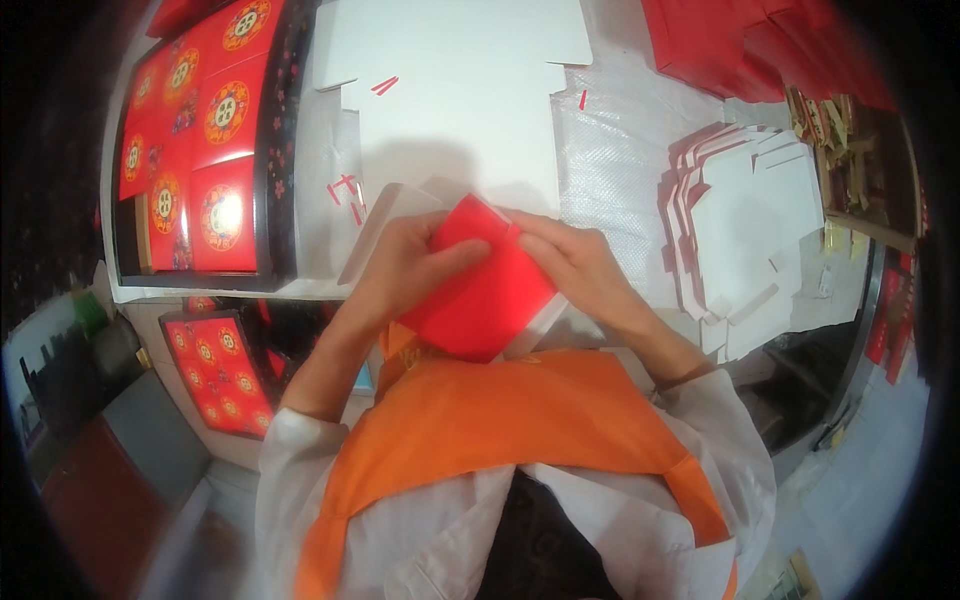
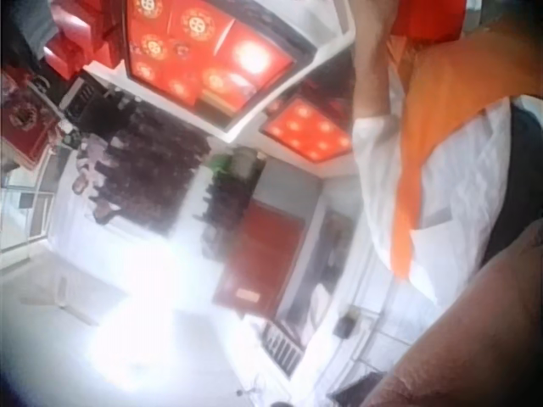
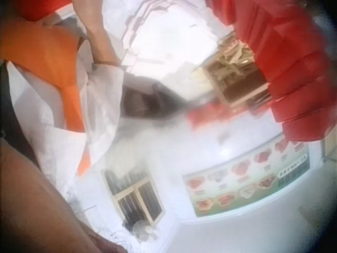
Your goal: The person folds white cardboard sheets into box shapes and inserts red paper liners. They then place the assembled red boxes into a larger black tray. The process is repetitive, involving folding, inserting, and stacking.
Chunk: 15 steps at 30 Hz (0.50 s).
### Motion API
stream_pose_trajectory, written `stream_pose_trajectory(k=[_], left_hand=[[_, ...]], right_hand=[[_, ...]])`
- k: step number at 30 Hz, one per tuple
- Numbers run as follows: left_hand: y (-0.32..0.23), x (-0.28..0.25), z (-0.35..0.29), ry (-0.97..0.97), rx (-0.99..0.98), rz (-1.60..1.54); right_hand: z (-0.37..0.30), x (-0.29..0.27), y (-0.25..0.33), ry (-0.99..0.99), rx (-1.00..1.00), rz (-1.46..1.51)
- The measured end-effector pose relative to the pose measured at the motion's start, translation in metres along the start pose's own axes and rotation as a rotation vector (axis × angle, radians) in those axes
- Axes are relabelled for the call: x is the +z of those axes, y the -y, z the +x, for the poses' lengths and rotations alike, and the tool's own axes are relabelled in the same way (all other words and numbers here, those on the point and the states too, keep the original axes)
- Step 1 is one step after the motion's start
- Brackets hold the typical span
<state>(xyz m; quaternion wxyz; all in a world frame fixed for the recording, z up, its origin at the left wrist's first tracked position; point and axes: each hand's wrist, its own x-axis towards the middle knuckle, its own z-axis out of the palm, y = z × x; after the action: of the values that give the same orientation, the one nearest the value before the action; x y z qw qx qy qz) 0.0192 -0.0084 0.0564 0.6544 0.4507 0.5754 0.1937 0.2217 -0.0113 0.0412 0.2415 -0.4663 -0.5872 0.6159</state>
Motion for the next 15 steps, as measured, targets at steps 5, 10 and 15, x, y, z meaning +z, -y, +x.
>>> stream_pose_trajectory(k=[5,10,15], left_hand=[[0.0,-0.001,0.0,-0.013,0.033,-0.121],[-0.007,-0.002,0.0,-0.017,-0.004,-0.081],[-0.001,-0.002,0.003,0.017,0.01,-0.13]], right_hand=[[-0.004,0.0,0.003,0.025,0.022,0.092],[-0.006,0.002,0.0,-0.015,-0.04,0.059],[-0.007,0.004,-0.002,-0.069,-0.064,-0.068]])
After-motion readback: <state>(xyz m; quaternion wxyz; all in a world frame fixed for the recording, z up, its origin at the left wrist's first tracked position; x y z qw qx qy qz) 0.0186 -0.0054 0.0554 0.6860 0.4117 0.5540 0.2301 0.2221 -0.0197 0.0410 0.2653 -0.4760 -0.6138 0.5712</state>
